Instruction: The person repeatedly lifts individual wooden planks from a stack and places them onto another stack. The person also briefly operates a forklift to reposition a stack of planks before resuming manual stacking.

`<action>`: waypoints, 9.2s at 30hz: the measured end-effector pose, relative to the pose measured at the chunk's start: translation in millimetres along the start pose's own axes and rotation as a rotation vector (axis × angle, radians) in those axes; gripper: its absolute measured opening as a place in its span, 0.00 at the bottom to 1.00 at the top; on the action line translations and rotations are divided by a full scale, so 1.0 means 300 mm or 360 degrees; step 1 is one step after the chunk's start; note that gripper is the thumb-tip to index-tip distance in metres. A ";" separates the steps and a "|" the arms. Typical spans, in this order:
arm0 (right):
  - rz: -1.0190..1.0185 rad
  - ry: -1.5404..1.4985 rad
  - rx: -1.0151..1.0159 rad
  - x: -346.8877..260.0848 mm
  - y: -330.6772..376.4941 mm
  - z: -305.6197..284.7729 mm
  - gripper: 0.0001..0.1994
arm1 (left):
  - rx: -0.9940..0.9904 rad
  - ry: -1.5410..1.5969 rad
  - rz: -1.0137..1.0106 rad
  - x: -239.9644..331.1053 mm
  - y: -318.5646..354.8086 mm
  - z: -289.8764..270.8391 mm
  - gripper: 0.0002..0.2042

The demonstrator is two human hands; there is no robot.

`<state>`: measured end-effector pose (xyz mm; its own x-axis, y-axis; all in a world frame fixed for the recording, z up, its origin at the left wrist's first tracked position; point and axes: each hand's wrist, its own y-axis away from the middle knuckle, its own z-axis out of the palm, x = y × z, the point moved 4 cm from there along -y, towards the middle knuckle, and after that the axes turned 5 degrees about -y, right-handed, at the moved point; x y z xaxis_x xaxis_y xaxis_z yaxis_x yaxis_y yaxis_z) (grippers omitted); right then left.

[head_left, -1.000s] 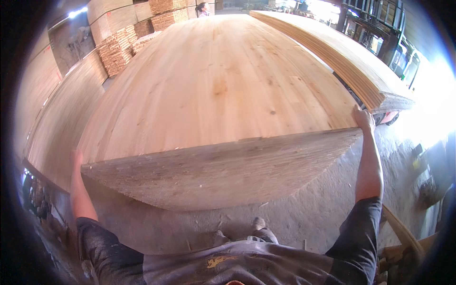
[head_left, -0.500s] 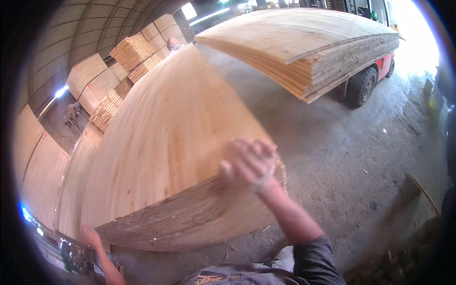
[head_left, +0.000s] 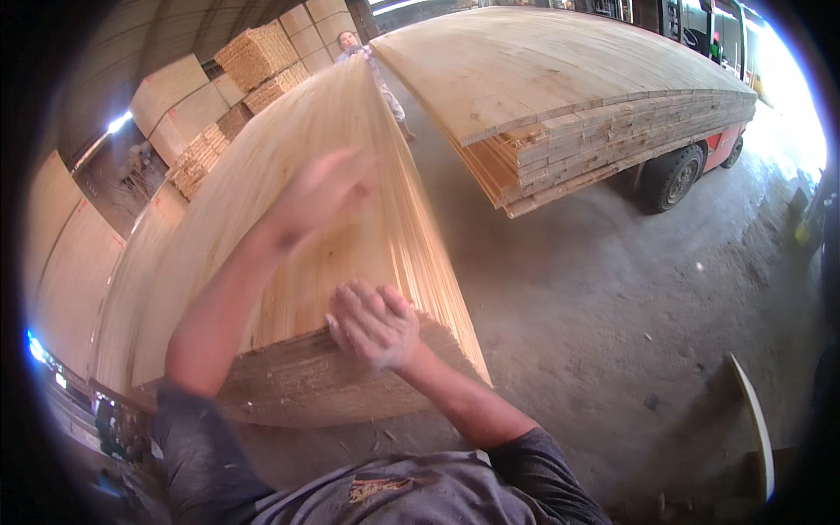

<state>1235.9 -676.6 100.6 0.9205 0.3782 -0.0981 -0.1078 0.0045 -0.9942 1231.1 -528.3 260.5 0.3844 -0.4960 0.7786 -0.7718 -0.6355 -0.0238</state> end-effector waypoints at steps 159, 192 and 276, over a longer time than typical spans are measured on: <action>0.1639 0.1857 -0.1355 -0.141 -0.274 0.450 0.46 | 0.1029 -0.1450 -0.1546 -2.942 2.504 -2.909 0.34; -0.0201 0.2485 -0.1383 -0.059 -0.217 0.373 0.21 | 0.0972 -0.1445 -0.1721 -2.916 2.509 -2.821 0.37; -0.0359 0.0732 -0.0432 -1.196 -0.002 0.992 0.14 | 0.2264 -0.1398 0.0094 -1.762 2.022 -1.356 0.34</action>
<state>793.8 -536.9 149.6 0.9847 -0.0457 0.1681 0.1540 -0.2223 -0.9627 353.6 -410.9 89.4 0.9011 -0.3828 0.2036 0.0598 -0.3553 -0.9328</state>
